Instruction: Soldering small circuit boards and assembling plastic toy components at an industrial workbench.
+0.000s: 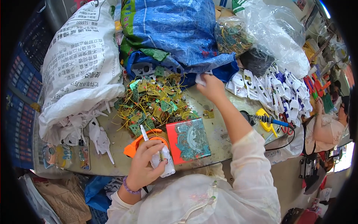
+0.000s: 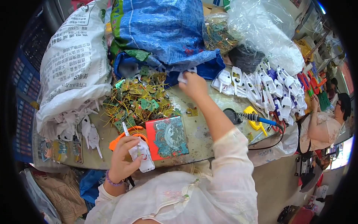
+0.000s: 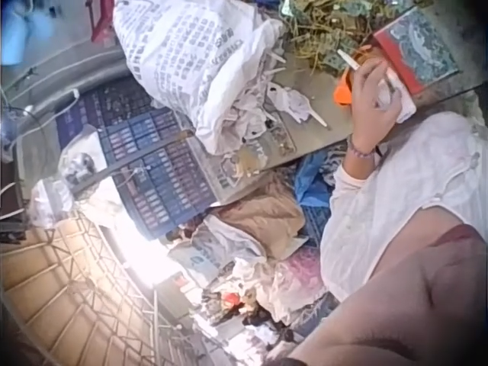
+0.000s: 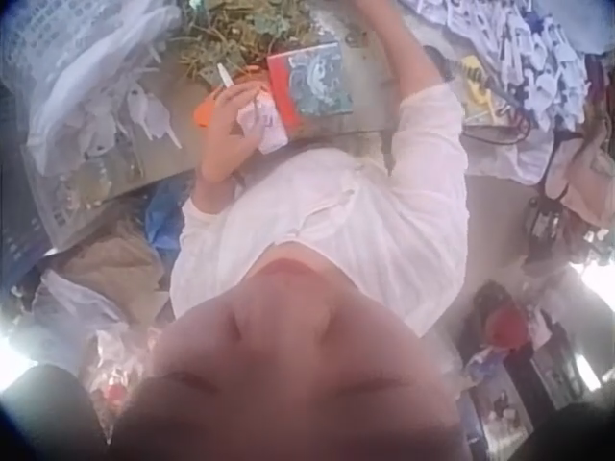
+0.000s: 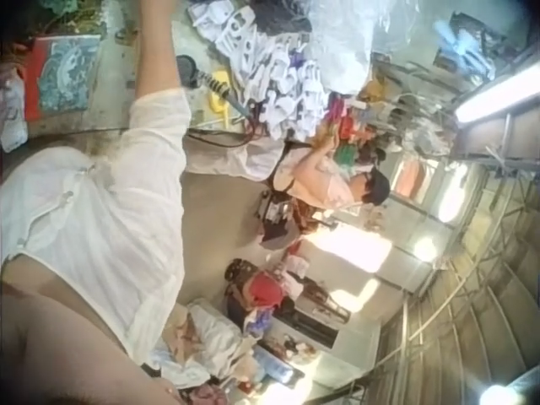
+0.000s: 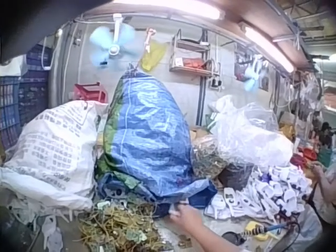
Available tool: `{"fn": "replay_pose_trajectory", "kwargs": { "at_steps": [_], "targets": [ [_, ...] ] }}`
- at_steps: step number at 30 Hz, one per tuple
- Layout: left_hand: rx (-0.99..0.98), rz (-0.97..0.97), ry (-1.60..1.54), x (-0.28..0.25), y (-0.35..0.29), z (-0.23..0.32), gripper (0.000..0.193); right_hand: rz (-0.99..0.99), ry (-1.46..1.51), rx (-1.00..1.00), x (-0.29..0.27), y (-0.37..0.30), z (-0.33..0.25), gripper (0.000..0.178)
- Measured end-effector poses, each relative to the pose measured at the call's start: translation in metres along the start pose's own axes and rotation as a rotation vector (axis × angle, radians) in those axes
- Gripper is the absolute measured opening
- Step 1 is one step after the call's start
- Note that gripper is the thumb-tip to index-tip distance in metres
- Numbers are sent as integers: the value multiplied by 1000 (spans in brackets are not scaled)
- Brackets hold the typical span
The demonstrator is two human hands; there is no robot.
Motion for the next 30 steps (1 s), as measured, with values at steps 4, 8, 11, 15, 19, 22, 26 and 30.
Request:
{"fn": "replay_pose_trajectory", "kwargs": {
  "at_steps": [4, 8, 11, 15, 19, 22, 26, 30],
  "targets": [
    [-15, 95, -35, -7, -12, -15, 45, 84, 688, 43, -68, -92, 26, 24],
    [2, 127, -8, -5, -15, -18, 46, -255, 1332, 504, -58, -148, 53, 28],
    [10, 127, -5, -2, -16, -15, 46, -335, 1357, 561, -61, -175, 37, 41],
    [-32, 168, -63, 2, -22, -17, 44, -349, 1309, 520, -58, -191, 29, 39],
    [-75, 226, -107, 0, -28, -22, 41, -381, 1265, 541, -47, -209, 23, 35],
    [-87, 251, -128, 1, -30, -25, 40, -190, 1143, 363, -51, -223, 18, 37],
    [-77, 243, -105, -3, -30, -24, 38, -139, 481, 169, -75, -230, -2, 34],
    [-133, 246, -167, -3, -31, -23, 37, 137, 452, -431, -113, -250, -74, 28]
  ]
}}
Point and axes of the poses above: each hand's wrist, its own y-axis towards the middle knuckle, its own x-axis out of the palm, z = x × y, the point moved 9 cm from there along y, towards the middle knuckle, and after that the axes turned 14 degrees about x, right-handed, at the moved point
